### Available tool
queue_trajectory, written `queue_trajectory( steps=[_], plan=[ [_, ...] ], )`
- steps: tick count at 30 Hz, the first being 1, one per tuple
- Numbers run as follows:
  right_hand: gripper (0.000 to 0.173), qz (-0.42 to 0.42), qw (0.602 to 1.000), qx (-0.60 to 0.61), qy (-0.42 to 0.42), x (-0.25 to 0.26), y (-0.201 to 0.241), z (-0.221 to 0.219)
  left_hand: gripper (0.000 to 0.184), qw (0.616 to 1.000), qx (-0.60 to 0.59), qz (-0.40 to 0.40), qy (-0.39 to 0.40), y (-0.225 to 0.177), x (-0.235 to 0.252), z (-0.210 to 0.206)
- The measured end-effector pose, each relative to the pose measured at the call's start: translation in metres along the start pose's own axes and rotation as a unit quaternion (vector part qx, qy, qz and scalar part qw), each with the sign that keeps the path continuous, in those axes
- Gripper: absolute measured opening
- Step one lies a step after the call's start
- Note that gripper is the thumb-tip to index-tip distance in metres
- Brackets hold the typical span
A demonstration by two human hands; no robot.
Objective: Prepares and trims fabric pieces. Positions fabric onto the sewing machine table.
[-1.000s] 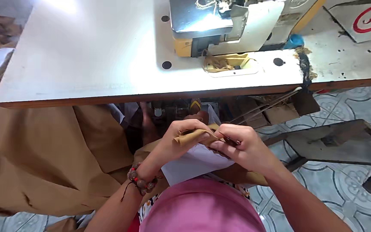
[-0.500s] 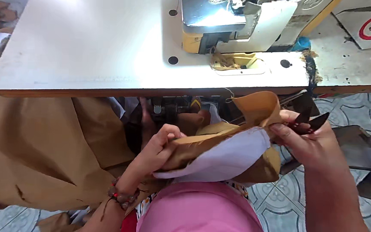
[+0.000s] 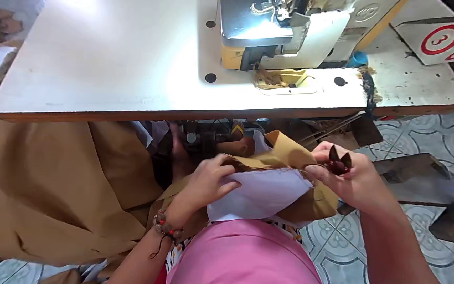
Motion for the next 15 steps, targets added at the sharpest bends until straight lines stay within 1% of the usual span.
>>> queue_trajectory(
  steps=[1, 2, 3, 4, 5, 6, 7, 8, 9, 11, 12, 14, 15],
  plan=[
    [0.018, 0.008, 1.000, -0.011, 0.003, 0.000, 0.000, 0.000, 0.022, 0.996, -0.075, -0.020, 0.042, -0.008, -0.002, -0.001],
    [0.018, 0.012, 1.000, -0.014, 0.003, -0.001, 0.000, 0.002, 0.023, 0.976, -0.186, -0.049, 0.101, -0.021, -0.006, -0.002],
    [0.016, 0.007, 1.000, -0.009, 0.003, -0.002, -0.001, 0.003, 0.025, 0.934, -0.304, -0.085, 0.168, -0.037, -0.011, -0.002],
    [0.015, -0.002, 1.000, -0.001, 0.001, -0.003, -0.002, 0.005, 0.028, 0.887, -0.393, -0.117, 0.214, -0.050, -0.015, 0.001],
    [0.013, -0.009, 1.000, 0.003, -0.004, -0.004, -0.002, 0.005, 0.029, 0.866, -0.427, -0.128, 0.226, -0.056, -0.017, 0.006],
    [0.013, -0.011, 1.000, -0.002, -0.014, -0.005, -0.002, 0.005, 0.029, 0.883, -0.409, -0.113, 0.201, -0.051, -0.016, 0.011],
    [0.017, -0.011, 1.000, -0.011, -0.026, -0.005, -0.003, 0.006, 0.031, 0.917, -0.355, -0.077, 0.162, -0.040, -0.016, 0.015],
    [0.020, -0.012, 0.999, -0.023, -0.039, -0.004, -0.004, 0.007, 0.035, 0.947, -0.292, -0.035, 0.132, -0.028, -0.016, 0.015],
    [0.020, -0.013, 0.998, -0.028, -0.051, -0.003, -0.005, 0.009, 0.042, 0.963, -0.242, 0.002, 0.116, -0.017, -0.017, 0.014],
    [0.020, -0.016, 0.997, -0.028, -0.063, -0.002, -0.007, 0.012, 0.047, 0.974, -0.192, 0.051, 0.105, -0.009, -0.020, 0.008],
    [0.020, -0.016, 0.998, -0.026, -0.063, -0.004, -0.007, 0.013, 0.046, 0.976, -0.181, 0.064, 0.102, -0.008, -0.022, 0.005],
    [0.019, -0.015, 0.998, -0.020, -0.061, -0.006, -0.009, 0.014, 0.038, 0.976, -0.179, 0.067, 0.099, -0.007, -0.023, 0.000],
    [0.018, -0.016, 0.998, -0.017, -0.060, -0.006, -0.010, 0.014, 0.033, 0.974, -0.198, 0.053, 0.099, -0.008, -0.022, -0.002]
  ],
)
Point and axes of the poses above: each hand's wrist, its own x-axis towards the middle knuckle, its own z-axis out of the back of the hand, y = z × x, the point moved 7 cm from there along x, towards the middle knuckle, and after that the axes turned 4 degrees about -z, right-handed, at the moved point
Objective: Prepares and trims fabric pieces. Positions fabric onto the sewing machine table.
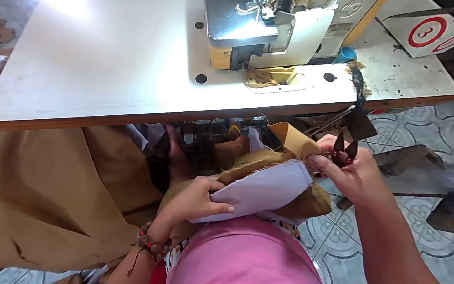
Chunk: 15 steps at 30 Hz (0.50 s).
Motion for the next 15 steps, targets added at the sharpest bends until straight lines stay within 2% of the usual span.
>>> queue_trajectory(
  steps=[2, 4, 6, 8, 10, 15],
  plan=[
    [0.016, -0.005, 1.000, 0.010, -0.002, -0.001, -0.002, 0.001, 0.024, 0.993, -0.092, -0.074, 0.030, -0.014, 0.001, -0.002],
    [0.016, -0.007, 1.000, 0.022, 0.003, -0.002, -0.003, 0.002, 0.025, 0.963, -0.202, -0.151, 0.100, -0.046, -0.001, -0.002],
    [0.015, -0.011, 0.999, 0.034, 0.017, -0.004, -0.003, 0.000, 0.022, 0.952, -0.210, -0.172, 0.141, -0.067, -0.002, 0.003],
    [0.012, -0.018, 0.999, 0.041, 0.020, -0.006, -0.005, -0.002, 0.023, 0.984, -0.087, -0.131, 0.089, -0.059, 0.000, 0.014],
    [0.010, -0.020, 0.998, 0.050, 0.016, -0.007, -0.008, 0.000, 0.029, 0.997, 0.008, -0.072, 0.036, -0.041, -0.003, 0.024],
    [0.012, -0.034, 0.997, 0.063, 0.009, -0.009, -0.013, -0.001, 0.032, 0.997, 0.047, -0.038, -0.051, -0.032, -0.015, 0.034]
  ],
)
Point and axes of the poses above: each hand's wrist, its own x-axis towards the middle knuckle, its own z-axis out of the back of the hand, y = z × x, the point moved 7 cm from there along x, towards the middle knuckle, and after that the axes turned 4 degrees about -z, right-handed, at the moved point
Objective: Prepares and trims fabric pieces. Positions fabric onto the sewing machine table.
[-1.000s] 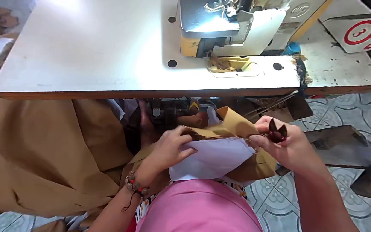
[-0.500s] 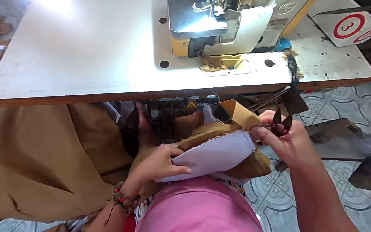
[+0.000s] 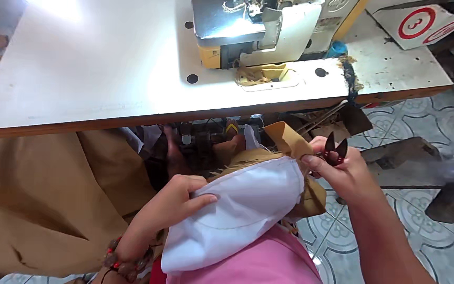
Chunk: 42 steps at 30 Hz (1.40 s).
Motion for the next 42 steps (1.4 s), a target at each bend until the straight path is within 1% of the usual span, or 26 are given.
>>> queue_trajectory(
  steps=[2, 4, 5, 7, 8, 9, 10, 11, 12, 13, 14, 16, 19, 20, 21, 23, 24, 27, 29, 33, 35, 37, 38, 39, 41, 42],
  plan=[
    [0.011, -0.009, 1.000, 0.004, -0.006, 0.003, -0.001, 0.003, 0.029, 0.999, 0.005, 0.013, -0.034, 0.005, -0.001, 0.005],
    [0.008, -0.011, 0.999, 0.030, -0.013, 0.004, 0.004, 0.009, 0.028, 0.997, -0.058, -0.024, -0.038, -0.015, 0.001, 0.009],
    [0.006, -0.005, 0.998, 0.055, -0.012, 0.002, 0.010, 0.014, 0.030, 0.992, -0.101, -0.066, -0.022, -0.037, 0.002, 0.010],
    [0.003, 0.045, 0.994, 0.103, 0.010, -0.006, 0.034, 0.025, 0.037, 0.968, -0.184, -0.162, 0.053, -0.088, 0.005, 0.009],
    [0.005, 0.080, 0.990, 0.111, 0.022, -0.012, 0.047, 0.029, 0.037, 0.954, -0.211, -0.193, 0.092, -0.105, 0.006, 0.007],
    [0.010, 0.106, 0.988, 0.113, 0.026, -0.018, 0.057, 0.034, 0.037, 0.951, -0.208, -0.203, 0.107, -0.111, 0.008, 0.007],
    [0.013, 0.118, 0.987, 0.107, 0.021, -0.021, 0.059, 0.038, 0.038, 0.964, -0.164, -0.189, 0.086, -0.104, 0.010, 0.008],
    [0.013, 0.110, 0.990, 0.092, 0.007, -0.021, 0.056, 0.041, 0.035, 0.982, -0.091, -0.157, 0.041, -0.087, 0.011, 0.010],
    [0.010, 0.087, 0.993, 0.077, -0.010, -0.020, 0.048, 0.042, 0.030, 0.993, -0.026, -0.118, -0.009, -0.066, 0.011, 0.011],
    [0.009, 0.055, 0.996, 0.065, -0.016, -0.017, 0.035, 0.042, 0.026, 0.995, 0.005, -0.086, -0.042, -0.049, 0.010, 0.010],
    [0.010, 0.021, 0.998, 0.062, -0.019, -0.015, 0.020, 0.039, 0.026, 0.996, 0.009, -0.069, -0.056, -0.038, 0.008, 0.007],
    [0.008, -0.033, 0.997, 0.063, -0.016, -0.015, -0.007, 0.031, 0.024, 0.995, 0.006, -0.061, -0.079, -0.034, 0.003, -0.001],
    [0.009, -0.053, 0.996, 0.076, 0.001, -0.015, -0.016, 0.021, 0.021, 0.990, -0.025, -0.069, -0.119, -0.037, -0.002, -0.001],
    [0.010, -0.049, 0.995, 0.085, 0.003, -0.013, -0.014, 0.020, 0.025, 0.989, -0.053, -0.078, -0.113, -0.042, -0.002, 0.001],
    [0.010, -0.044, 0.995, 0.094, 0.005, -0.012, -0.011, 0.020, 0.032, 0.988, -0.083, -0.091, -0.089, -0.049, -0.001, 0.001],
    [0.009, -0.041, 0.994, 0.106, 0.003, -0.012, -0.005, 0.022, 0.037, 0.986, -0.124, -0.103, -0.046, -0.058, -0.003, -0.002],
    [0.009, -0.044, 0.993, 0.106, -0.002, -0.012, -0.004, 0.023, 0.037, 0.987, -0.121, -0.094, -0.051, -0.055, -0.004, -0.002],
    [0.008, -0.062, 0.993, 0.102, -0.022, -0.013, -0.013, 0.022, 0.032, 0.989, -0.077, -0.045, -0.116, -0.029, -0.013, 0.003],
    [0.005, -0.079, 0.991, 0.102, -0.032, -0.013, -0.022, 0.019, 0.032, 0.989, -0.070, -0.035, -0.127, -0.021, -0.018, 0.003],
    [0.007, -0.096, 0.988, 0.115, -0.047, -0.009, -0.026, 0.023, 0.022, 0.986, -0.070, -0.009, -0.149, -0.009, -0.032, 0.013],
    [0.007, -0.088, 0.987, 0.122, -0.052, -0.010, -0.017, 0.024, 0.024, 0.986, -0.078, -0.026, -0.144, -0.029, -0.035, 0.018],
    [0.008, -0.069, 0.987, 0.136, -0.053, -0.015, -0.001, 0.032, 0.028, 0.986, -0.098, -0.081, -0.104, -0.071, -0.035, 0.018],
    [0.009, -0.069, 0.986, 0.138, -0.058, -0.019, 0.005, 0.036, 0.028, 0.986, -0.102, -0.098, -0.094, -0.085, -0.035, 0.019],
    [0.010, -0.077, 0.984, 0.142, -0.071, -0.021, 0.007, 0.039, 0.026, 0.986, -0.084, -0.095, -0.109, -0.086, -0.035, 0.021],
    [0.015, -0.109, 0.982, 0.122, -0.099, -0.020, -0.006, 0.039, 0.021, 0.983, -0.027, -0.052, -0.174, -0.055, -0.033, 0.024],
    [0.014, -0.121, 0.983, 0.098, -0.100, -0.018, -0.016, 0.035, 0.019, 0.980, -0.024, -0.030, -0.195, -0.036, -0.031, 0.022]
  ],
)
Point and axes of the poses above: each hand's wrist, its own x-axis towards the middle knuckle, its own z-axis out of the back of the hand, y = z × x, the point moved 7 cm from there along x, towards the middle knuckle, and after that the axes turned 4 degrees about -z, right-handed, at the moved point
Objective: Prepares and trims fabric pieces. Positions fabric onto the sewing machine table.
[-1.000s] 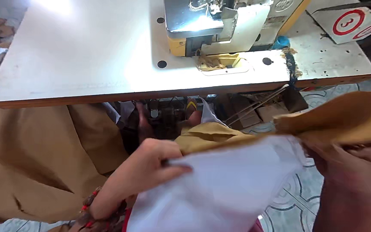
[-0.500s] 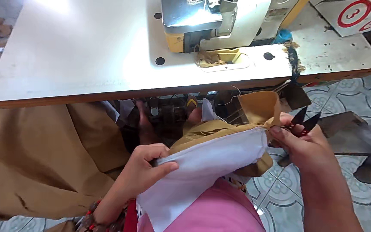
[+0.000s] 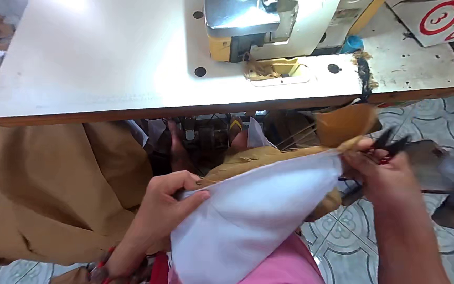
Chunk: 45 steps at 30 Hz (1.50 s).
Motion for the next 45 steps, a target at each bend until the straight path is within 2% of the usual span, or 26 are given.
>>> queue_trajectory(
  steps=[4, 9, 12, 13, 15, 17, 19, 22, 24, 26, 28, 31, 32, 38, 42, 45],
  plan=[
    [0.012, -0.046, 0.999, -0.012, -0.008, 0.009, -0.041, -0.003, 0.020, 0.999, -0.012, 0.040, 0.003, 0.029, -0.007, -0.012],
    [0.013, -0.069, 0.997, -0.017, -0.007, 0.018, -0.056, -0.003, 0.018, 0.996, -0.002, 0.069, -0.049, 0.042, -0.010, -0.016],
    [0.008, -0.136, 0.990, -0.018, -0.028, 0.026, -0.084, -0.001, 0.018, 0.996, 0.024, 0.061, -0.065, 0.046, -0.004, -0.036],
    [0.003, -0.170, 0.985, -0.032, -0.030, 0.027, -0.102, 0.001, 0.018, 0.997, 0.027, 0.043, -0.050, 0.043, -0.001, -0.048],
    [0.010, -0.207, 0.973, -0.097, -0.021, 0.026, -0.139, 0.004, 0.018, 0.999, 0.050, -0.003, -0.017, 0.035, 0.006, -0.073],
    [0.018, -0.188, 0.957, -0.221, -0.007, 0.023, -0.150, 0.011, 0.018, 0.997, 0.071, -0.029, 0.010, 0.030, 0.011, -0.090],
    [0.024, -0.106, 0.942, -0.319, -0.009, 0.022, -0.120, 0.015, 0.019, 0.996, 0.077, -0.035, 0.022, 0.029, 0.014, -0.095],
    [0.044, 0.021, 0.940, -0.339, 0.020, 0.016, -0.035, -0.005, 0.019, 0.997, 0.067, -0.037, 0.033, 0.028, 0.017, -0.096],
    [0.050, 0.096, 0.936, -0.318, 0.113, 0.006, 0.015, -0.044, 0.020, 0.997, 0.059, -0.044, 0.036, 0.026, 0.019, -0.097],
    [0.054, 0.118, 0.920, -0.275, 0.253, -0.007, 0.034, -0.094, 0.020, 0.997, 0.053, -0.052, 0.032, 0.023, 0.020, -0.097],
    [0.049, 0.095, 0.883, -0.244, 0.390, -0.017, 0.030, -0.136, 0.020, 0.997, 0.048, -0.056, 0.019, 0.018, 0.018, -0.092],
    [0.020, 0.080, 0.833, -0.241, 0.492, -0.023, 0.018, -0.165, 0.019, 0.997, 0.052, -0.055, 0.001, 0.011, 0.010, -0.077],
    [0.015, 0.081, 0.826, -0.242, 0.503, -0.024, 0.015, -0.168, 0.018, 0.997, 0.051, -0.055, -0.001, 0.009, 0.008, -0.074],
    [0.021, 0.094, 0.817, -0.234, 0.519, -0.027, 0.016, -0.162, 0.021, 0.998, 0.018, -0.062, 0.009, 0.007, 0.009, -0.076],
    [0.020, 0.180, 0.832, -0.211, 0.481, -0.029, 0.036, -0.142, 0.019, 0.995, -0.010, -0.092, 0.021, 0.002, 0.013, -0.078],
    [0.020, 0.245, 0.829, -0.255, 0.433, -0.020, 0.064, -0.109, 0.018, 0.985, 0.099, -0.117, 0.076, 0.009, 0.002, -0.074]
  ],
)
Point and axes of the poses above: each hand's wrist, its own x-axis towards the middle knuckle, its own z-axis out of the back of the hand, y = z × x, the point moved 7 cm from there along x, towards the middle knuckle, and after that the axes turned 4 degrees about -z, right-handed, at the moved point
